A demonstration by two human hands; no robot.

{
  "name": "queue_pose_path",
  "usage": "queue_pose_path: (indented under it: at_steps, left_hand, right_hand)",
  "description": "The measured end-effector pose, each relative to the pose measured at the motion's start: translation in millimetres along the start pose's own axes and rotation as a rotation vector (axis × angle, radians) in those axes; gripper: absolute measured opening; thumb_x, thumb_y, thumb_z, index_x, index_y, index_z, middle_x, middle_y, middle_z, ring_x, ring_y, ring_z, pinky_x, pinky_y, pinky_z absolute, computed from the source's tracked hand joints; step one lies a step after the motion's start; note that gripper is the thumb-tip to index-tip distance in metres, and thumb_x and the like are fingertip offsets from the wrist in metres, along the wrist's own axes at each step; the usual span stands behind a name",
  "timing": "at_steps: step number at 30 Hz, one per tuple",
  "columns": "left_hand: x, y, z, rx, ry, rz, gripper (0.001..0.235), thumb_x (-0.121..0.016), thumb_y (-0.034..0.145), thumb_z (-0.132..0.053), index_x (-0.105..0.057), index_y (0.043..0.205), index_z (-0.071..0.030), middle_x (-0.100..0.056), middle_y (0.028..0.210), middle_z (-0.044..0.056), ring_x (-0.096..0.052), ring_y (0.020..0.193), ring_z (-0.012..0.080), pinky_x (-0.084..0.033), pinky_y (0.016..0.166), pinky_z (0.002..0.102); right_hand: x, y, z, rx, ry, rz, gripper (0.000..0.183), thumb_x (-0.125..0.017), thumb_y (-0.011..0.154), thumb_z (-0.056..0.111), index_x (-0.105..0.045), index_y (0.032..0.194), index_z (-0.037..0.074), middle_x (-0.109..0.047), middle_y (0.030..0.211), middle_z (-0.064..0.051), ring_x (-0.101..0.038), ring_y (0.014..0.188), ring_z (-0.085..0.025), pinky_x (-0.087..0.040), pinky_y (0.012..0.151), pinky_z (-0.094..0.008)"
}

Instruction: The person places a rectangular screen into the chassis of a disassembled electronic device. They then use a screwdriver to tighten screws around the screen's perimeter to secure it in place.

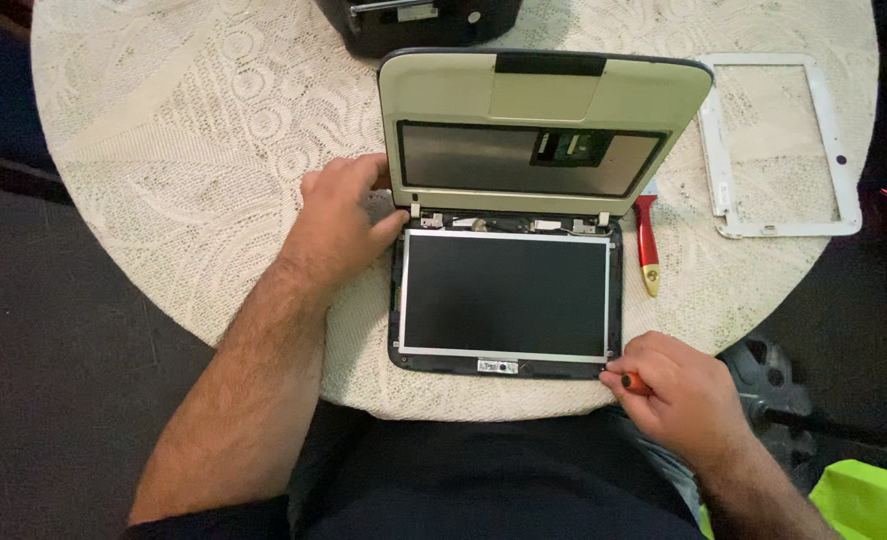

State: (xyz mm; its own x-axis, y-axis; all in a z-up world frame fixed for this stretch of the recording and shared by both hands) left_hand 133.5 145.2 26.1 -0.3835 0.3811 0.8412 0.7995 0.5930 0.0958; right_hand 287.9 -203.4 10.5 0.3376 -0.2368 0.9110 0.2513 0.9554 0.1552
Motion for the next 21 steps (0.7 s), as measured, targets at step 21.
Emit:
queue_pose_path:
  at_steps: [21]
  left_hand:
    - [7, 1, -25, 0.159, 0.102, 0.181, 0.032, -0.072, 0.089, -0.025, -0.063, 0.118, -0.015, -0.066, 0.111, 0.007, -0.054, 0.107, 0.0272, -0.035, 0.103, 0.045]
  right_hand:
    - [-6, -2, -11, -0.098, -0.069, 0.071, 0.016, -0.068, 0.089, 0.039, -0.072, 0.081, 0.025, -0.07, 0.083, 0.01, -0.069, 0.075, -0.012, -0.049, 0.058, -0.028]
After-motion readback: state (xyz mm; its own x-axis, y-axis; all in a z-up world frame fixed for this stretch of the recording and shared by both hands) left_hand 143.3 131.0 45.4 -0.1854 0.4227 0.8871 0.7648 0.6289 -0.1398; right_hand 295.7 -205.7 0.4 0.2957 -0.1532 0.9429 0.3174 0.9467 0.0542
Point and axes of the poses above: each hand's wrist, its own y-axis towards the middle knuckle, its own x-axis out of the back of the hand, z = x × y, the point moved 8 cm from there along y, towards the middle knuckle
